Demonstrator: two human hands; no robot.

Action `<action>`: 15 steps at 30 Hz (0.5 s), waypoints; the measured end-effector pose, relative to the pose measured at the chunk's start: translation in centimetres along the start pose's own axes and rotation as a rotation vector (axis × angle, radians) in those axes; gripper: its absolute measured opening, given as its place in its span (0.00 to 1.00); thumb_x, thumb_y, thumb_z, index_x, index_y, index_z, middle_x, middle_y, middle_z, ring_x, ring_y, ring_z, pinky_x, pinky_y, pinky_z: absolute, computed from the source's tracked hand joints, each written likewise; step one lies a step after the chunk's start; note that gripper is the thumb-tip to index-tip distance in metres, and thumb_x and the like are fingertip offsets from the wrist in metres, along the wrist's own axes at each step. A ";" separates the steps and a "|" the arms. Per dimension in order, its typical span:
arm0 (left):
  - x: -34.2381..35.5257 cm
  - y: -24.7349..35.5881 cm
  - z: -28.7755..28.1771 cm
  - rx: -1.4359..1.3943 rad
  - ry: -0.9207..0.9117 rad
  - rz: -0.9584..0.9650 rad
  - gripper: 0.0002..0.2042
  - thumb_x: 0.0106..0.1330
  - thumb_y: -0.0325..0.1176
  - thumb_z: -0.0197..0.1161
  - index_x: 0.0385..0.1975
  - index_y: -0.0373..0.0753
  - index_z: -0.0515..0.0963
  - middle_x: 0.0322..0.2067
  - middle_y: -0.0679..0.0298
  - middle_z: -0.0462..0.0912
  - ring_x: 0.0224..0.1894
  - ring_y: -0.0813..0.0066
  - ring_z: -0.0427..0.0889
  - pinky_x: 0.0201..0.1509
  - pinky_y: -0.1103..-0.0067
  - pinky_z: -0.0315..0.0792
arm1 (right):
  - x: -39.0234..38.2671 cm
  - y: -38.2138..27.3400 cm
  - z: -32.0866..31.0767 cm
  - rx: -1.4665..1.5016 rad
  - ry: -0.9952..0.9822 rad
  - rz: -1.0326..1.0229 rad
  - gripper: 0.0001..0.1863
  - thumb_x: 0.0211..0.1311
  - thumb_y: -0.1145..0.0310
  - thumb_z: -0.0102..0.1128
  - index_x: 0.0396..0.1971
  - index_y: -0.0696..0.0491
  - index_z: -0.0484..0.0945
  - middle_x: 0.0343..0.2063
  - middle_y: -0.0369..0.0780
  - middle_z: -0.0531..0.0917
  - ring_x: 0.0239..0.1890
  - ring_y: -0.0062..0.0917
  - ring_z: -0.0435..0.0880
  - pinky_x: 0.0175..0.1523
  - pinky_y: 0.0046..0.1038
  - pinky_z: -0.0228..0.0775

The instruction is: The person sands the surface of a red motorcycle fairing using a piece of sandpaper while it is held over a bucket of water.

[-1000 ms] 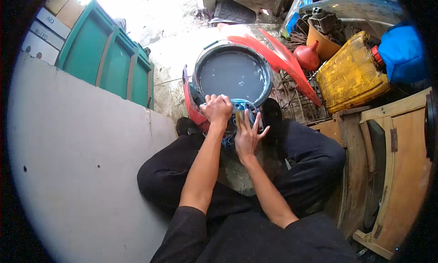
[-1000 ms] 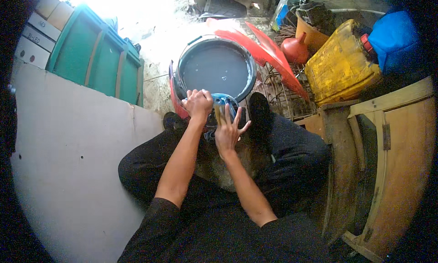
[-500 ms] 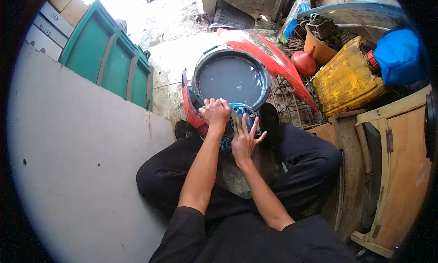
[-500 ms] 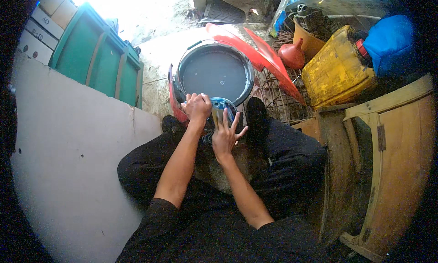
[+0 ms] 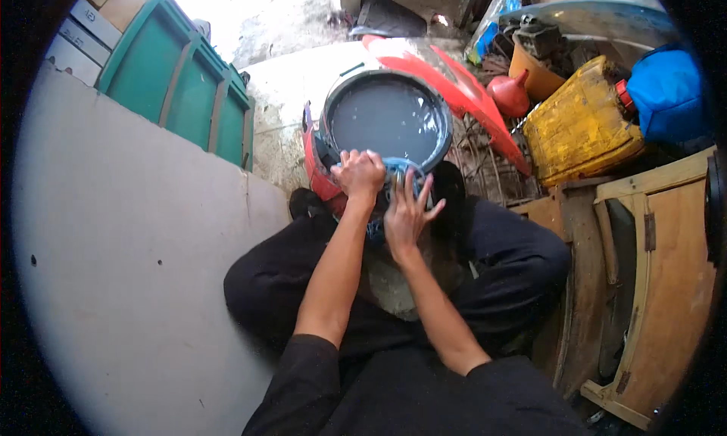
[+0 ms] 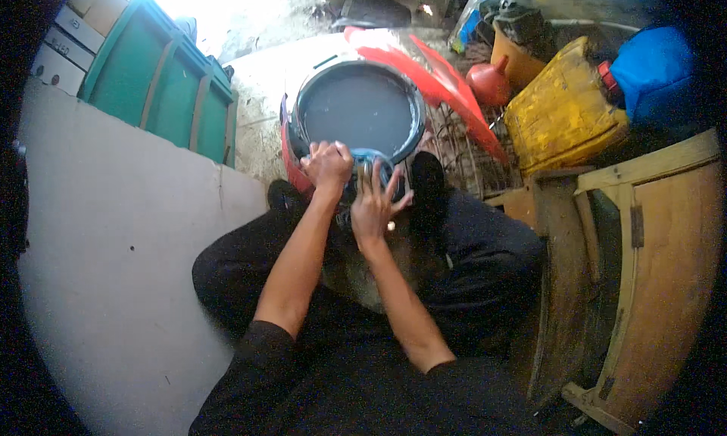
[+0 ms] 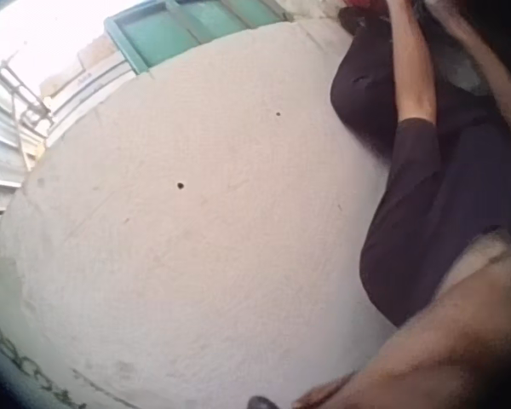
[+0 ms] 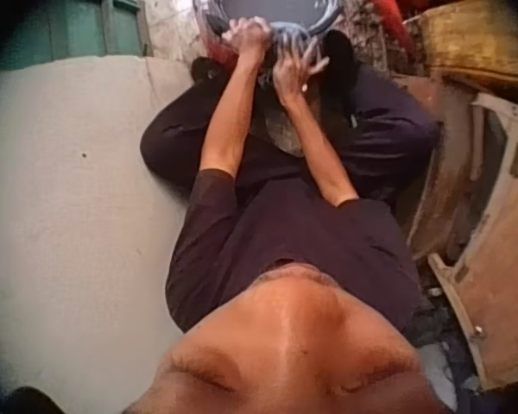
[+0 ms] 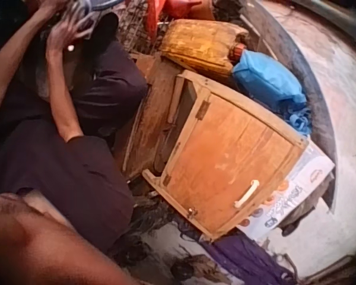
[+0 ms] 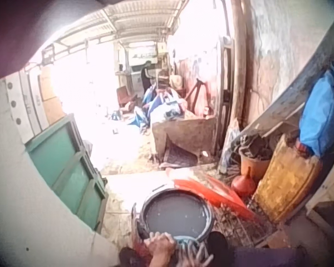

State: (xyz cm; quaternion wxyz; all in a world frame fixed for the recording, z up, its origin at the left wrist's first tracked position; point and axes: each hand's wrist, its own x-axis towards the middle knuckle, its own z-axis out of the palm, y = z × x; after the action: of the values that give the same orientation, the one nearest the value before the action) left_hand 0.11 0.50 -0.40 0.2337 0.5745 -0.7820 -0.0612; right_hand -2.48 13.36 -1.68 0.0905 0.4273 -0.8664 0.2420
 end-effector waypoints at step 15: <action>-0.1 0.0 0.0 0.021 -0.032 0.004 0.19 0.64 0.43 0.51 0.23 0.39 0.86 0.33 0.57 0.85 0.45 0.59 0.80 0.46 0.53 0.70 | 3.9 0.0 0.5 -0.007 -0.002 0.042 0.23 0.67 0.64 0.52 0.62 0.38 0.77 0.72 0.29 0.64 0.78 0.45 0.45 0.68 0.73 0.19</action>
State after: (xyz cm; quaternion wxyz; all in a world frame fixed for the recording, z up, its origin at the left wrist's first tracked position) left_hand 0.11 0.57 -0.46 0.2154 0.5743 -0.7874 -0.0618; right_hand -4.90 10.41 -0.65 0.0860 0.4089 -0.8762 0.2402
